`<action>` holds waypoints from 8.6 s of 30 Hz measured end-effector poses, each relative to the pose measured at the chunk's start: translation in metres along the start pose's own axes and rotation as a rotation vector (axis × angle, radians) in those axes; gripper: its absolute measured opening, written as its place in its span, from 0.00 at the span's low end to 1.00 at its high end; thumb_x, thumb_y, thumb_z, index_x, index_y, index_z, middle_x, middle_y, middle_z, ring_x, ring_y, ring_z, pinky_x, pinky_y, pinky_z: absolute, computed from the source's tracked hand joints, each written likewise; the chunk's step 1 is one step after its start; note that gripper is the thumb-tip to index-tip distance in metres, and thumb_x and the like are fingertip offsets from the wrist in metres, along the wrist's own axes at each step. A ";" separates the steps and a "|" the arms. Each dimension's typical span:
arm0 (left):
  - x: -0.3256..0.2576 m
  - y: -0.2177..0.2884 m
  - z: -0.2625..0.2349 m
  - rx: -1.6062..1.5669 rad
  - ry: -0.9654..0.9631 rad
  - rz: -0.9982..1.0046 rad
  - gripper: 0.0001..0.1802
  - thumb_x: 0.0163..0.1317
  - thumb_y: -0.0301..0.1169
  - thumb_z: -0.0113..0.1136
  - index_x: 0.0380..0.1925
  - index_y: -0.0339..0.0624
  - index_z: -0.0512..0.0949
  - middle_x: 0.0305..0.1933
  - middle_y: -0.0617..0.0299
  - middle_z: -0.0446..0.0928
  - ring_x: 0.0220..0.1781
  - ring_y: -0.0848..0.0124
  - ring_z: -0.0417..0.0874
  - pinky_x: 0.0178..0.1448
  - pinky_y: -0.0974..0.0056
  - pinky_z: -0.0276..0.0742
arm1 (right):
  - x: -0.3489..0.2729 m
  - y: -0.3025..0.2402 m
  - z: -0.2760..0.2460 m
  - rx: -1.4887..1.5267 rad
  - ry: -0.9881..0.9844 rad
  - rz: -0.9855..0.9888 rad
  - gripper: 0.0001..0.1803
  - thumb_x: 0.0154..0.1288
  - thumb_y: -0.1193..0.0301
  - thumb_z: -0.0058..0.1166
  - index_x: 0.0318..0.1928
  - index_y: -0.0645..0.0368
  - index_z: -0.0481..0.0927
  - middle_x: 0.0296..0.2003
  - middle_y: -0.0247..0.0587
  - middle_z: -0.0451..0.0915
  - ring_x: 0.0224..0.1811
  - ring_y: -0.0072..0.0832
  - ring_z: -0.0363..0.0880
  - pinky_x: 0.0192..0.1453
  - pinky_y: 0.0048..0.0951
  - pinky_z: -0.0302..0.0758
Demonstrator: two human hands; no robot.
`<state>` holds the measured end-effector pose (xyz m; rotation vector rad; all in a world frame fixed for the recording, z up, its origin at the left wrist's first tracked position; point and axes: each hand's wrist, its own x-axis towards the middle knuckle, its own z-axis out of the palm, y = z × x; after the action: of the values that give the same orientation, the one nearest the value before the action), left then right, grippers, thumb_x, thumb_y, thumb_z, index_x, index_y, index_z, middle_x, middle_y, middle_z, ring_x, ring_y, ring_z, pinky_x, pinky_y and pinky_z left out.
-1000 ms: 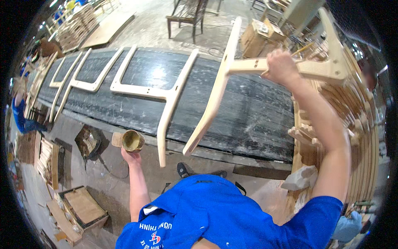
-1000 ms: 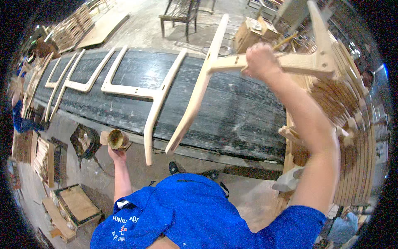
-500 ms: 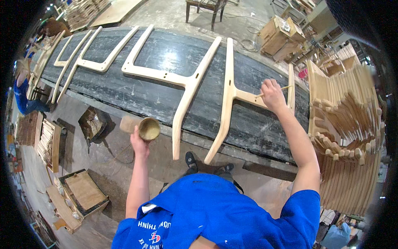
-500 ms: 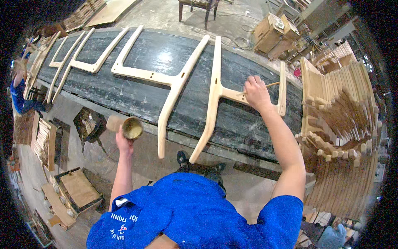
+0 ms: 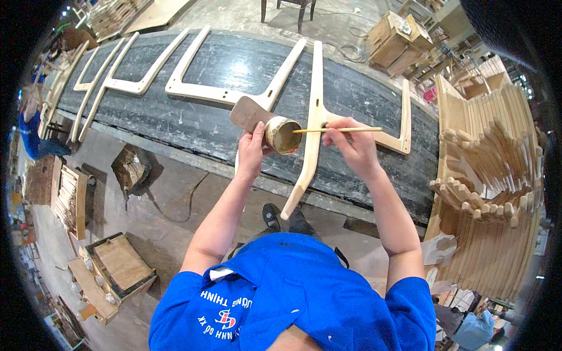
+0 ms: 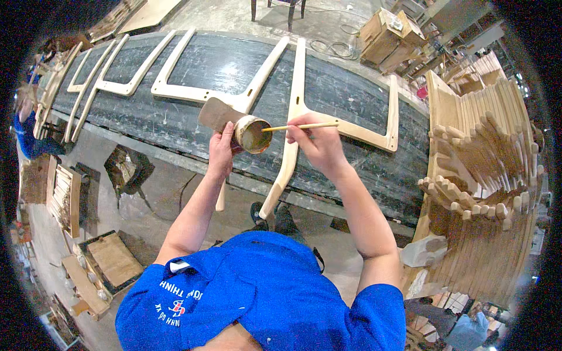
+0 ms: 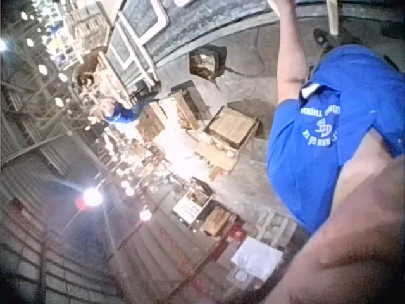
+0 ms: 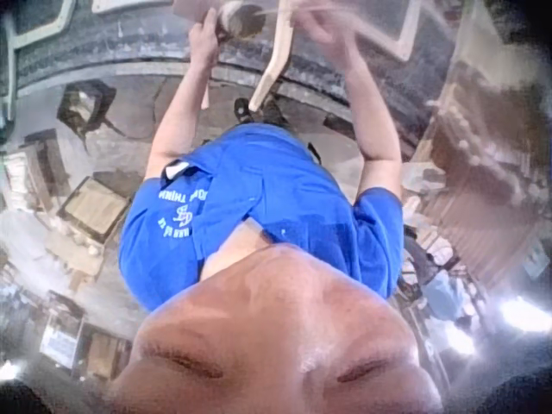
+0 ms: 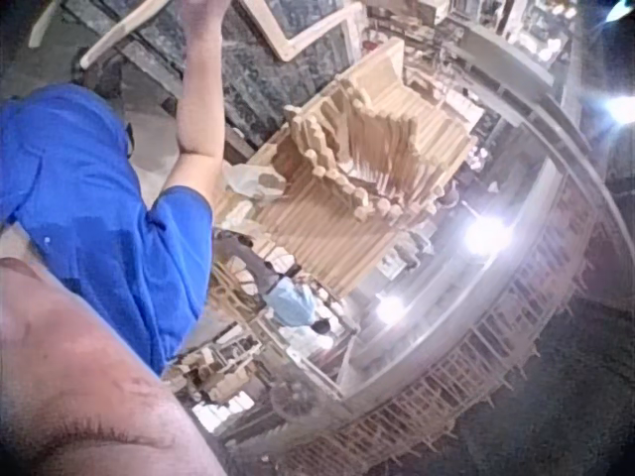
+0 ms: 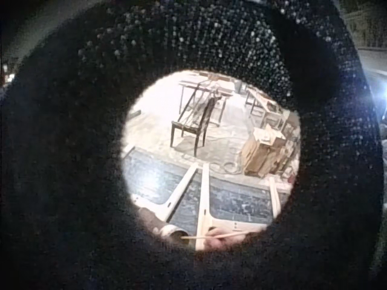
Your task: The person applies glue to the joints of wooden chair frames using a small brush and a container of adhesive. They repeatedly pick up frames from a stack, apply glue to specific points, and place the frames on a workbench.
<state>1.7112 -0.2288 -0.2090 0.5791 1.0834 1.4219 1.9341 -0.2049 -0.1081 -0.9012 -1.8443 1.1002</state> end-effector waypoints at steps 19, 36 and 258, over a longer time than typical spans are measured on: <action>0.028 0.020 0.071 0.193 0.073 0.456 0.16 0.67 0.39 0.48 0.48 0.40 0.70 0.40 0.64 0.75 0.40 0.76 0.76 0.38 0.70 0.77 | 0.034 0.079 -0.027 0.661 0.299 0.250 0.11 0.69 0.64 0.44 0.34 0.59 0.70 0.21 0.39 0.78 0.24 0.23 0.78 0.25 0.23 0.73; 0.104 -0.092 0.100 -0.232 0.199 -0.049 0.16 0.67 0.42 0.45 0.44 0.41 0.68 0.40 0.58 0.76 0.35 0.67 0.82 0.34 0.57 0.84 | 0.034 0.207 -0.065 0.940 0.469 0.619 0.05 0.63 0.70 0.51 0.34 0.57 0.72 0.26 0.39 0.77 0.25 0.25 0.77 0.27 0.26 0.76; -0.002 -0.354 0.283 -0.351 0.283 -0.079 0.17 0.67 0.40 0.46 0.49 0.42 0.64 0.50 0.55 0.71 0.49 0.60 0.76 0.39 0.45 0.81 | -0.138 0.292 -0.367 -0.509 0.110 -0.008 0.10 0.58 0.65 0.56 0.27 0.57 0.72 0.20 0.42 0.75 0.24 0.38 0.77 0.27 0.34 0.72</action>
<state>2.1264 -0.1984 -0.3888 0.0835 1.0294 1.6093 2.3688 -0.0865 -0.2970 -1.2099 -2.0681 0.5623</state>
